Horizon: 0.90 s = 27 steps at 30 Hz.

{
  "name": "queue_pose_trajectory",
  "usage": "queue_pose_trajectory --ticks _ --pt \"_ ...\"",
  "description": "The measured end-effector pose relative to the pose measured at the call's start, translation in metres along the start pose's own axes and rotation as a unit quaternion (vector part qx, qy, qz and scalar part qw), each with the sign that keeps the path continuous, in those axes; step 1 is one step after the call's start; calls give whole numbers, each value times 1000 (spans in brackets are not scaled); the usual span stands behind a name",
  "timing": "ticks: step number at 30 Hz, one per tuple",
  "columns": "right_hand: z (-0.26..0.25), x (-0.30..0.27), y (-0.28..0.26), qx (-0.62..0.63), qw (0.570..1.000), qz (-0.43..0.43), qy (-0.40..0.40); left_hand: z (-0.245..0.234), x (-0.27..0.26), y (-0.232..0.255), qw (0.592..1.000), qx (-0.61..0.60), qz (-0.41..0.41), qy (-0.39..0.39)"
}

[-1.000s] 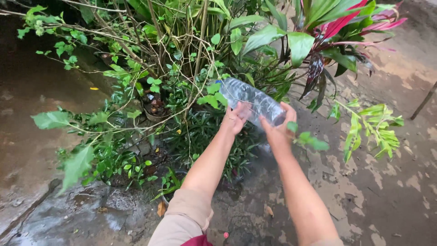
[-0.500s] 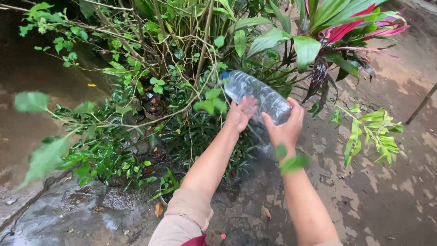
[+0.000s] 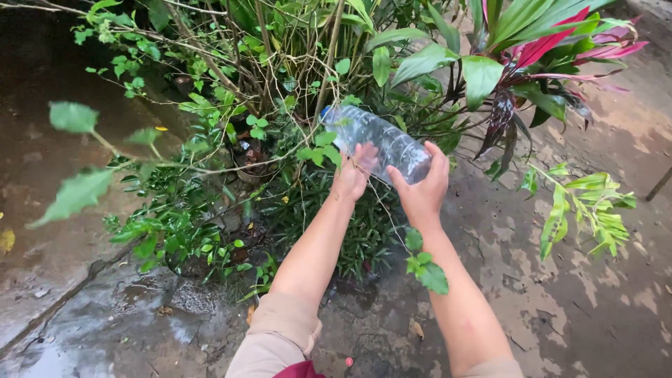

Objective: Filling a plastic bottle with water and watering several potted plants

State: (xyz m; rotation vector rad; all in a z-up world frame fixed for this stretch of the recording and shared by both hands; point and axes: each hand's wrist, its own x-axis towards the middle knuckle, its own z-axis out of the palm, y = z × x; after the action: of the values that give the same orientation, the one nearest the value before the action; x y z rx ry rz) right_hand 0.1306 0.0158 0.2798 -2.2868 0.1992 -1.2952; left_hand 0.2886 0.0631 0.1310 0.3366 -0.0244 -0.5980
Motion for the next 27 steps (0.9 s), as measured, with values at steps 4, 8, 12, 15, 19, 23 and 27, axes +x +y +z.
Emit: queue_pose_trajectory --ticks 4,8,12,15,19,23,27 --pt "-9 -23 18 -5 1000 17 5 -22 -1 -25 1000 -1 -14 19" --pt "-29 -44 31 -26 999 45 14 -25 -17 -53 997 3 6 78" --pt "-54 -63 48 -48 998 38 13 -32 -33 -92 998 -15 -35 57" --pt "-74 -79 46 -62 996 57 8 -50 -34 -133 995 -28 -79 56" --pt "-106 -118 68 -92 993 57 53 -45 -73 -165 989 -29 -118 81" --pt "-136 -147 72 -102 990 80 60 -42 -105 -193 989 7 -118 92" --pt "-159 -163 55 -90 992 76 39 -52 -129 -216 985 -20 -137 106"
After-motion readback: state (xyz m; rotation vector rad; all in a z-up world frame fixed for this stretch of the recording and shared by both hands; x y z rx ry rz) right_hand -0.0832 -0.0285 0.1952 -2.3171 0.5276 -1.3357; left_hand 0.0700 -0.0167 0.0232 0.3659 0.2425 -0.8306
